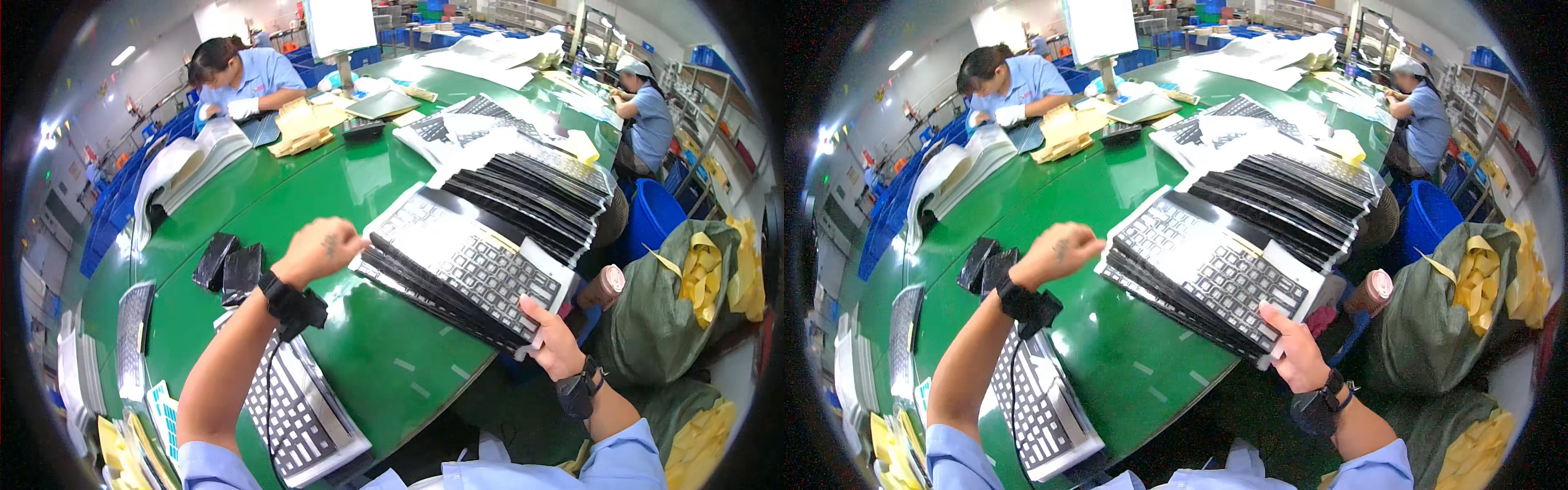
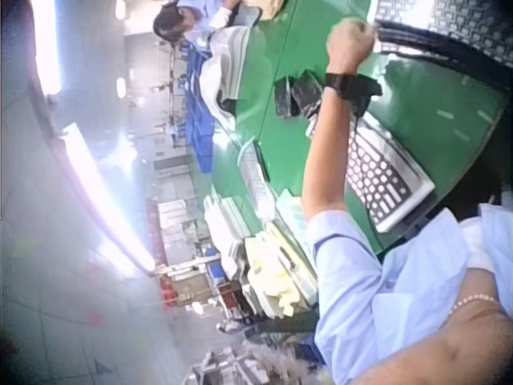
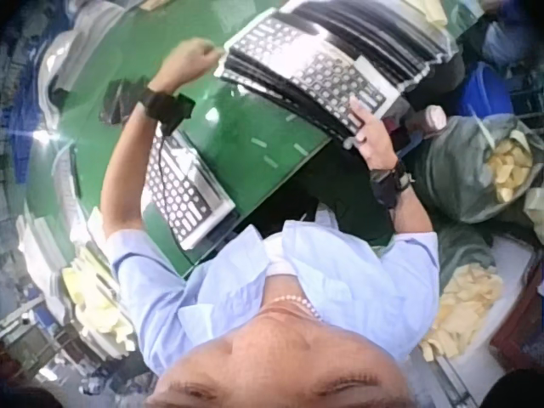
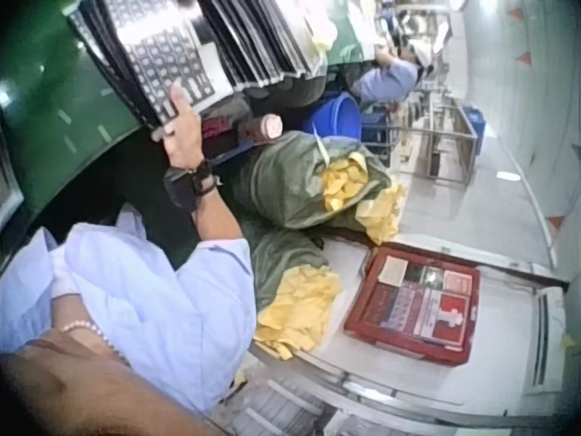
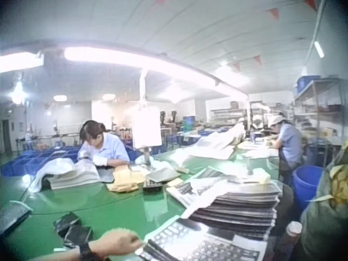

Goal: Assembling components for computer keyboards on a factory production line.

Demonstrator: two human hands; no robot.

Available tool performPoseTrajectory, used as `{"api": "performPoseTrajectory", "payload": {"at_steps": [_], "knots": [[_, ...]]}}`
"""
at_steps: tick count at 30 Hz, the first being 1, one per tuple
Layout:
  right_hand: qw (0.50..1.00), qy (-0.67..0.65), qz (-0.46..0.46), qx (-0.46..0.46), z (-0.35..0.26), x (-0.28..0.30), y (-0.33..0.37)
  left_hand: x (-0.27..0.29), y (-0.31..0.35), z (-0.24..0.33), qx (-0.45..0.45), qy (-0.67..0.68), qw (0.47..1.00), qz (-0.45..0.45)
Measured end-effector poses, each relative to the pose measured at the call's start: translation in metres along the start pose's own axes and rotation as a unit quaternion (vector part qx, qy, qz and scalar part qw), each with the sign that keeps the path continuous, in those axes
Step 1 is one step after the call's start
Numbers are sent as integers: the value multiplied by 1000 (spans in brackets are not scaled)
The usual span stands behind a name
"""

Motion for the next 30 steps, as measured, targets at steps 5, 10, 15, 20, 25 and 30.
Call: {"api": "performPoseTrajectory", "payload": {"at_steps": [5, 10, 15, 20, 25, 30], "knots": [[1000, -22, -4, 8, -6, 0, 3, -64, 58, 45, -77, 159, 962, -210], [986, -128, -103, 22, -19, -11, 22, -78, 69, 67, -68, 241, 958, -141], [804, 165, 184, 540, -64, 12, 92, -85, 68, 95, -68, 238, 956, -161], [704, 375, -138, 587, -7, -80, 139, -57, 74, 84, -93, 201, 944, -244], [686, 385, -410, 461, 57, -133, 152, 38, 78, -38, 41, 99, 988, -111], [660, 386, -472, 439, 111, -156, 155, 64, 123, -160, 198, -39, 975, 90]]}}
Point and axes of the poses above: each hand's wrist, its own y-axis away from the middle knuckle, its own x-axis out of the back of the hand, z = x × y, the point moved 7 cm from there along -y, towards the middle knuckle, and after that the axes turned 15 degrees about z, right-handed, at the moved point
